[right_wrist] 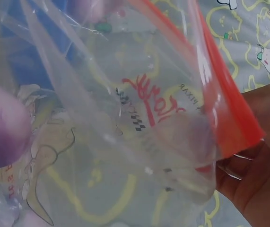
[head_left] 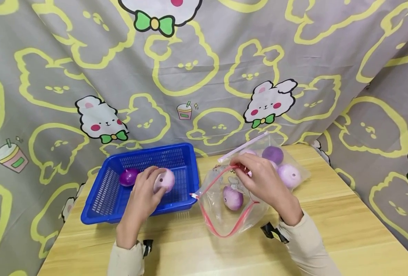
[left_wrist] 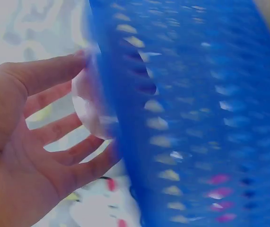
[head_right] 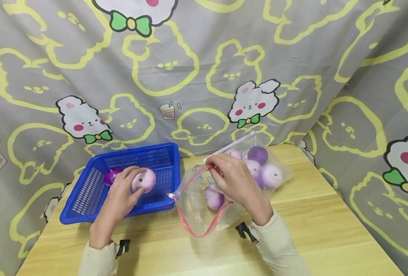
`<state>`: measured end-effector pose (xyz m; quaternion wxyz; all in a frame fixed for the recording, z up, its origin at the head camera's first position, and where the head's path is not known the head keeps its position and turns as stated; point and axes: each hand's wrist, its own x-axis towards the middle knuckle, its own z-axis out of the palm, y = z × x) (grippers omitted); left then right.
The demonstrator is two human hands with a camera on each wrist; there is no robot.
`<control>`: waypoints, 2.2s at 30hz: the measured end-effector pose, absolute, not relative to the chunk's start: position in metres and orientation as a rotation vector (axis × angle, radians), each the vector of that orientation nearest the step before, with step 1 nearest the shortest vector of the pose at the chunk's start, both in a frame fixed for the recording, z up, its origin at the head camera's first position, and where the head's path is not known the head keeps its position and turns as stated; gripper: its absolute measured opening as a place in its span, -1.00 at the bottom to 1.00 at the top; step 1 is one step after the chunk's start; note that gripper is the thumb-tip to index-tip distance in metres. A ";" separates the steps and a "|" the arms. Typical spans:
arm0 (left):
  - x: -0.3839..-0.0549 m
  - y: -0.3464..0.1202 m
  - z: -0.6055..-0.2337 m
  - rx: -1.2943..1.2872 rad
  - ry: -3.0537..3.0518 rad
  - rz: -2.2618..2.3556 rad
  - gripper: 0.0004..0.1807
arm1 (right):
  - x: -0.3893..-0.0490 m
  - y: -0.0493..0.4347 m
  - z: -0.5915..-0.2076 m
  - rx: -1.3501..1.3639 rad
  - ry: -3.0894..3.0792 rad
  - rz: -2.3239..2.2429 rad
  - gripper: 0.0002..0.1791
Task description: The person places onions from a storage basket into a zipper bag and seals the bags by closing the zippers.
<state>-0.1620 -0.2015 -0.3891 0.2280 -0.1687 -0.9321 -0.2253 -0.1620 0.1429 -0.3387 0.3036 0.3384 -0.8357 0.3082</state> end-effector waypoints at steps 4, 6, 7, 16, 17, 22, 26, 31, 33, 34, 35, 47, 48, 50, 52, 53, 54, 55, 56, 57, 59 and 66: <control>-0.151 -0.186 -0.370 -0.568 -2.499 -0.607 -0.40 | -0.160 0.141 -0.338 0.873 -2.204 0.797 -0.83; -0.145 -0.181 -0.363 -0.591 -2.497 -0.615 -0.40 | -0.159 0.139 -0.339 0.841 -2.217 0.769 -0.87; -0.142 -0.179 -0.360 -0.596 -2.501 -0.621 -0.39 | -0.158 0.138 -0.339 0.820 -2.231 0.748 -0.89; -0.133 -0.169 -0.349 -0.632 -2.491 -0.688 -0.39 | -0.150 0.134 -0.339 0.692 -2.364 0.666 -0.81; -0.132 -0.168 -0.348 -0.636 -2.486 -0.694 -0.40 | -0.151 0.135 -0.339 0.702 -2.369 0.669 -0.82; -0.127 -0.164 -0.343 -0.647 -2.459 -0.695 -0.38 | -0.155 0.135 -0.334 0.746 -2.418 0.657 -0.82; -0.123 -0.161 -0.340 -0.673 -2.443 -0.684 -0.37 | -0.158 0.136 -0.333 0.728 -2.473 0.651 -0.80; -0.116 -0.158 -0.336 -0.672 -2.418 -0.679 -0.37 | -0.159 0.136 -0.333 0.747 -2.490 0.604 -0.82; -0.111 -0.156 -0.333 -0.680 -2.406 -0.679 -0.38 | -0.160 0.135 -0.333 0.769 -2.490 0.596 -0.83; -0.108 -0.154 -0.331 -0.690 -2.402 -0.682 -0.38 | -0.160 0.135 -0.332 0.778 -2.489 0.596 -0.84; -0.105 -0.153 -0.329 -0.706 -2.397 -0.684 -0.39 | -0.160 0.135 -0.332 0.785 -2.487 0.595 -0.84; -0.067 -0.123 -0.312 -0.950 -2.395 -0.661 -0.41 | -0.157 0.128 -0.329 0.819 -2.438 0.537 -0.85; -0.065 -0.121 -0.313 -0.971 -2.385 -0.653 -0.40 | -0.155 0.127 -0.328 0.808 -2.432 0.518 -0.88; -0.064 -0.115 -0.314 -1.010 -2.357 -0.627 -0.41 | -0.153 0.126 -0.325 0.780 -2.414 0.480 -0.95; -0.064 -0.111 -0.314 -1.033 -2.344 -0.594 -0.42 | -0.150 0.125 -0.322 0.756 -2.391 0.461 -0.88; -0.065 -0.108 -0.315 -1.041 -2.338 -0.577 -0.42 | -0.149 0.125 -0.320 0.749 -2.380 0.459 -0.82; -0.065 -0.106 -0.315 -1.048 -2.330 -0.560 -0.42 | -0.148 0.124 -0.318 0.745 -2.373 0.462 -0.79; -0.066 -0.104 -0.316 -1.055 -2.330 -0.546 -0.42 | -0.147 0.124 -0.317 0.738 -2.366 0.471 -0.77; -0.066 -0.102 -0.317 -1.060 -2.335 -0.535 -0.42 | -0.146 0.124 -0.316 0.736 -2.363 0.478 -0.76; -0.067 -0.100 -0.319 -1.063 -2.342 -0.528 -0.42 | -0.145 0.124 -0.315 0.743 -2.361 0.487 -0.75; -0.067 -0.095 -0.322 -1.067 -2.346 -0.510 -0.42 | -0.143 0.123 -0.314 0.765 -2.363 0.501 -0.76; -0.070 -0.085 -0.332 -1.040 -2.355 -0.410 -0.43 | -0.142 0.122 -0.316 0.853 -2.331 0.530 -0.80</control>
